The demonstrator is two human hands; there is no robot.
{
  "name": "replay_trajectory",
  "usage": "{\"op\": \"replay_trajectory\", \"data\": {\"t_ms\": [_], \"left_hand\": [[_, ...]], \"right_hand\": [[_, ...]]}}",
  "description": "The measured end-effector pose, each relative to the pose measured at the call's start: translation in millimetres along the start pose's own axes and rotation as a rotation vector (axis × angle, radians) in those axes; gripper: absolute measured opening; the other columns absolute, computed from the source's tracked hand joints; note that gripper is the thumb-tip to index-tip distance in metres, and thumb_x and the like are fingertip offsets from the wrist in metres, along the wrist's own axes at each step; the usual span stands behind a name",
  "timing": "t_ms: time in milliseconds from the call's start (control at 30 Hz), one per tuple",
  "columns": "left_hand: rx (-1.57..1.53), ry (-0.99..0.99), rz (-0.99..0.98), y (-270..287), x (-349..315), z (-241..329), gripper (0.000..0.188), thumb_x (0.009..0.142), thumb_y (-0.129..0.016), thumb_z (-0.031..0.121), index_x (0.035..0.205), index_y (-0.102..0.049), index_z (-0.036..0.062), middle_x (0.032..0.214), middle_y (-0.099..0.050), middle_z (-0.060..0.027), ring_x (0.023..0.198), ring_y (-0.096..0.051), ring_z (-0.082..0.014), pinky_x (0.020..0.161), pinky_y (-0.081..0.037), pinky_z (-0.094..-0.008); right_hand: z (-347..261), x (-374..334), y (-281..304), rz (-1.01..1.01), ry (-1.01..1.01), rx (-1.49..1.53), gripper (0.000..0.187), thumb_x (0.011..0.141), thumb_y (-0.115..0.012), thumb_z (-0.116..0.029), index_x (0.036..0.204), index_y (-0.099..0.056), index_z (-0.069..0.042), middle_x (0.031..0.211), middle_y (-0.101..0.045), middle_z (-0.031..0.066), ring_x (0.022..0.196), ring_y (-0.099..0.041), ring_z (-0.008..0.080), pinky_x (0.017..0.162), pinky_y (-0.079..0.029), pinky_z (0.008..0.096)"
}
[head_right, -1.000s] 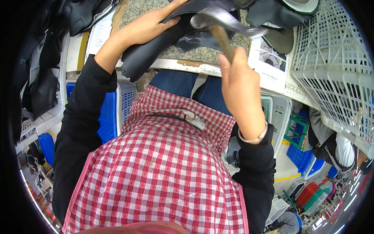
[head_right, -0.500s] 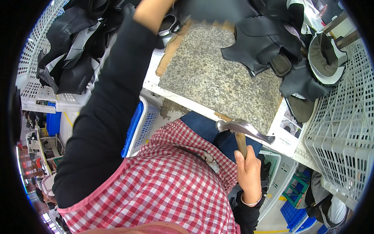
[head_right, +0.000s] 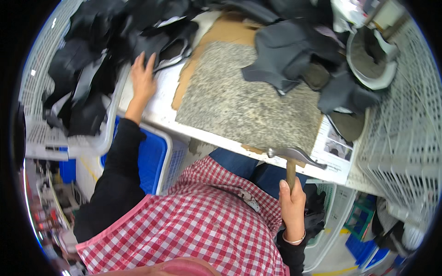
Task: The person repeatedly taps black shoe parts with a hammer on a workbench, then flips and inspects the parts by hand. The person handles multiple shoe parts one at a time, placing them back on the bench after each tap.
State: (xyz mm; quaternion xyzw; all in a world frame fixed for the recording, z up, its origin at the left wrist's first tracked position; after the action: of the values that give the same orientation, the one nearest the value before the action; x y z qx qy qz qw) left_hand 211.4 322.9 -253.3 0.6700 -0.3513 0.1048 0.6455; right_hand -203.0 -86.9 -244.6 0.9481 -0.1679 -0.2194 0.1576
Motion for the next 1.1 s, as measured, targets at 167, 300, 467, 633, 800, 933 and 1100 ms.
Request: {"op": "replay_trajectory", "data": {"t_ms": [167,300,467,633,800,933,1100], "left_hand": [[0.020,-0.226,0.127,-36,40,-53,0.086,0.068,-0.062,-0.008,0.151,-0.053,0.0168,0.152,-0.048,-0.0237,0.141,-0.044,-0.0415,0.120,-0.032,-0.0513],[-0.137,-0.143,-0.040,-42,81,-90,0.088,0.080,-0.046,-0.017,0.157,-0.045,0.0238,0.158,-0.045,-0.0195,0.141,-0.048,-0.0371,0.114,-0.042,-0.0415],[-0.415,0.122,-0.079,24,99,-135,0.053,0.105,-0.048,0.004,0.153,-0.052,0.0255,0.143,-0.062,-0.0197,0.126,-0.064,-0.0312,0.101,-0.049,-0.0356],[-0.483,0.180,0.385,92,52,-108,0.037,0.108,-0.058,0.031,0.142,-0.064,0.0177,0.136,-0.067,-0.0189,0.117,-0.067,-0.0358,0.098,-0.052,-0.0381],[-0.701,0.411,0.564,106,31,5,0.047,0.104,-0.065,0.034,0.133,-0.066,-0.0037,0.132,-0.068,-0.0237,0.116,-0.067,-0.0347,0.100,-0.052,-0.0371],[-0.780,-0.052,0.455,113,32,133,0.035,0.107,-0.056,0.009,0.141,-0.062,0.0028,0.143,-0.063,-0.0154,0.130,-0.060,-0.0287,0.111,-0.044,-0.0356],[-0.772,-0.382,0.142,113,6,249,0.066,0.086,-0.051,-0.018,0.146,-0.059,0.0088,0.150,-0.057,-0.0143,0.139,-0.054,-0.0312,0.116,-0.039,-0.0376]], "right_hand": [[-15,2,-24,0.111,0.216,-0.073,0.034,0.103,-0.063,-0.033,0.108,-0.057,0.000,0.080,-0.065,0.0245,0.072,-0.066,0.0426,0.063,-0.051,0.0463],[-12,-4,-41,0.000,0.240,0.013,0.037,0.104,-0.061,-0.037,0.101,-0.051,-0.001,0.074,-0.062,0.0248,0.072,-0.066,0.0454,0.062,-0.049,0.0511],[-2,-15,-47,-0.105,0.220,-0.040,0.037,0.104,-0.060,-0.036,0.099,-0.051,0.000,0.076,-0.065,0.0256,0.074,-0.068,0.0441,0.064,-0.052,0.0506],[6,-17,-52,-0.076,0.208,-0.040,0.038,0.101,-0.063,-0.037,0.101,-0.054,-0.001,0.083,-0.068,0.0272,0.080,-0.069,0.0458,0.071,-0.053,0.0529],[17,-19,-62,-0.119,0.240,0.140,0.040,0.101,-0.063,-0.041,0.097,-0.053,-0.003,0.077,-0.064,0.0227,0.073,-0.066,0.0440,0.066,-0.049,0.0502],[27,-25,-56,-0.105,0.290,0.305,0.035,0.102,-0.066,-0.037,0.096,-0.055,-0.004,0.071,-0.061,0.0136,0.063,-0.060,0.0260,0.062,-0.046,0.0410],[37,-29,-46,-0.041,0.452,0.540,0.033,0.103,-0.067,-0.036,0.096,-0.060,-0.005,0.071,-0.054,-0.0001,0.064,-0.051,0.0087,0.058,-0.041,0.0305]]}}
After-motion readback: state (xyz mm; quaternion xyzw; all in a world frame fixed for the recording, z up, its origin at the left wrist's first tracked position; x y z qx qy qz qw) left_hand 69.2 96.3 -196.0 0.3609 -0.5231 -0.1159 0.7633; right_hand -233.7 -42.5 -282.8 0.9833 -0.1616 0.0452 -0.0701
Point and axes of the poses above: each hand's wrist, its own x-axis towards the middle knuckle, its own y-axis out of the back of the hand, z = x × y, the point moved 1 cm from there along x, towards the middle knuckle
